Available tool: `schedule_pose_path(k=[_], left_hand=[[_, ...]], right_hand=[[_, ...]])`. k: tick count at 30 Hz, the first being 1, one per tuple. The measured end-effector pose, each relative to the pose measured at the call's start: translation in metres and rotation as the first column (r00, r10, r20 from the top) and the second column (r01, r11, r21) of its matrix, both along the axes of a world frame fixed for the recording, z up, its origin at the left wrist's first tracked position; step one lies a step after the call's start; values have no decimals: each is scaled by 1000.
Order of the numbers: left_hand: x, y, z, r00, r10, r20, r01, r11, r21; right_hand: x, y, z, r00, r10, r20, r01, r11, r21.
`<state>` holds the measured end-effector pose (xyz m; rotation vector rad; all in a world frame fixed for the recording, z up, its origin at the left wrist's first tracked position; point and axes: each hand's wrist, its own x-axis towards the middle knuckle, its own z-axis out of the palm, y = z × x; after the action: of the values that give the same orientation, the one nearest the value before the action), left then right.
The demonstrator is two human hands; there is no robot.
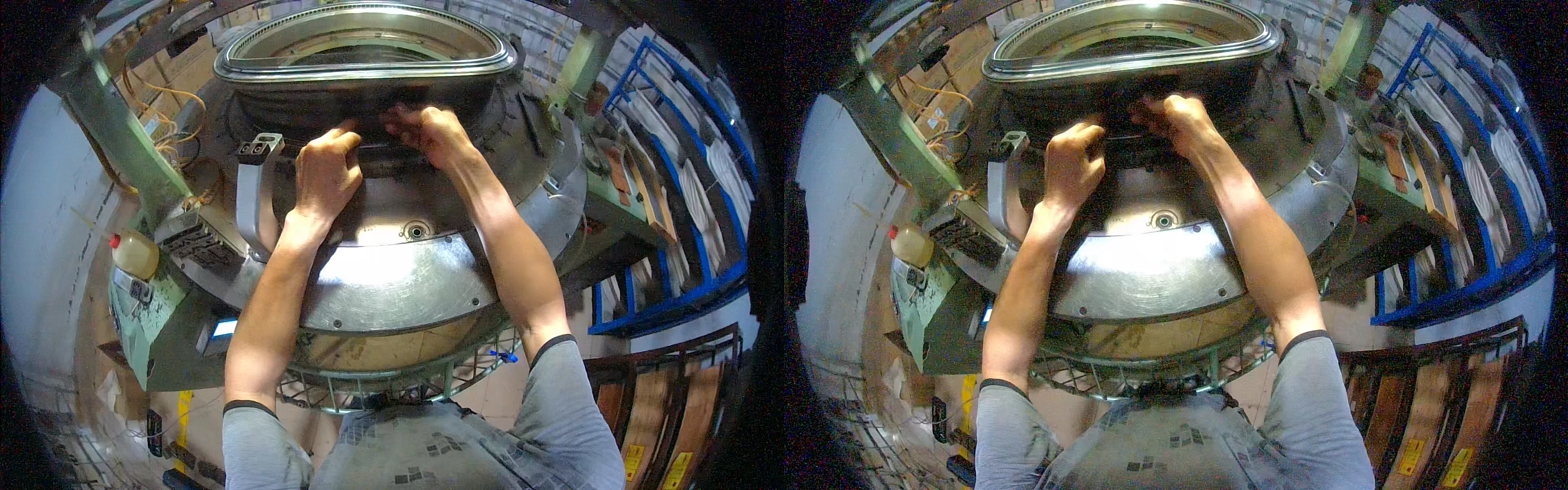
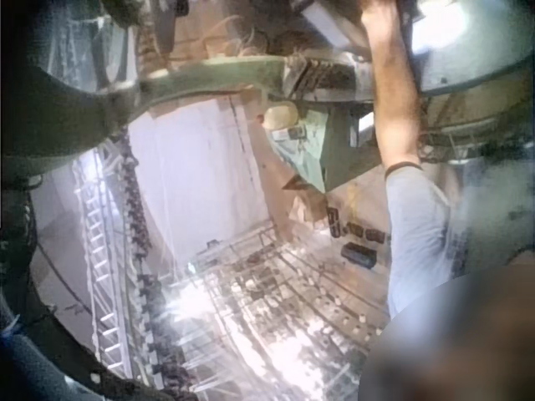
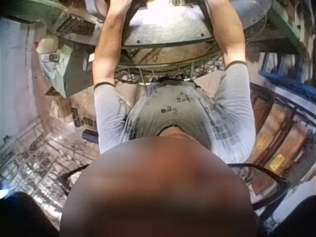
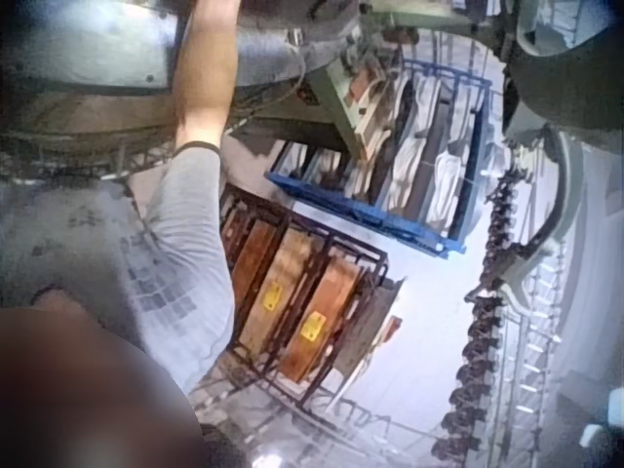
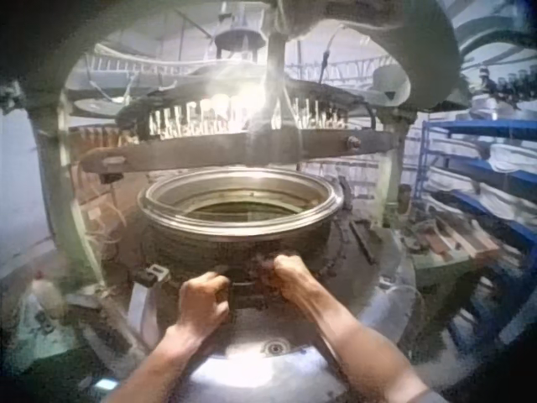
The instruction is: The person repeatedly picks up small metal strips from a wooden tray, bends them by hand, and inserts them into slots on a large circular metal machine. The person continues this cycle of retrieving, bending, and inserting strips throughout the clip.
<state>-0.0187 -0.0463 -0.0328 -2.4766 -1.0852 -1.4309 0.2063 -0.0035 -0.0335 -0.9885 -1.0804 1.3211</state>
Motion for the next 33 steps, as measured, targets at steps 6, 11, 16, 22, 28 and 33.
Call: schedule_pose_path(k=[6, 11, 16, 22, 28, 33], left_hand=[[4, 6, -7, 998, -40, 49, 42, 998, -43], [1, 7, -6, 1000, -9, 30, 11, 997, -70], [3, 8, -8, 999, -26, 38, 27, 999, -39], [1, 8, -7, 998, 34, -55, -43, 985, -168], [0, 9, -9, 994, 107, -19, -108, 961, -254], [-1, 14, -9, 979, 185, -80, -200, 946, -257]], right_hand=[[-7, -19, 20, 986, 91, -138, -59, 974, 221], [1, -19, 20, 984, -128, 124, 131, 991, -15], [7, -9, 16, 997, -32, -63, 46, 970, 240], [-6, -13, 13, 997, 0, 71, -15, 978, 206], [-6, 0, -3, 996, 62, 66, -71, 987, 143], [24, -3, -12, 528, -485, 696, 323, 874, 364]])
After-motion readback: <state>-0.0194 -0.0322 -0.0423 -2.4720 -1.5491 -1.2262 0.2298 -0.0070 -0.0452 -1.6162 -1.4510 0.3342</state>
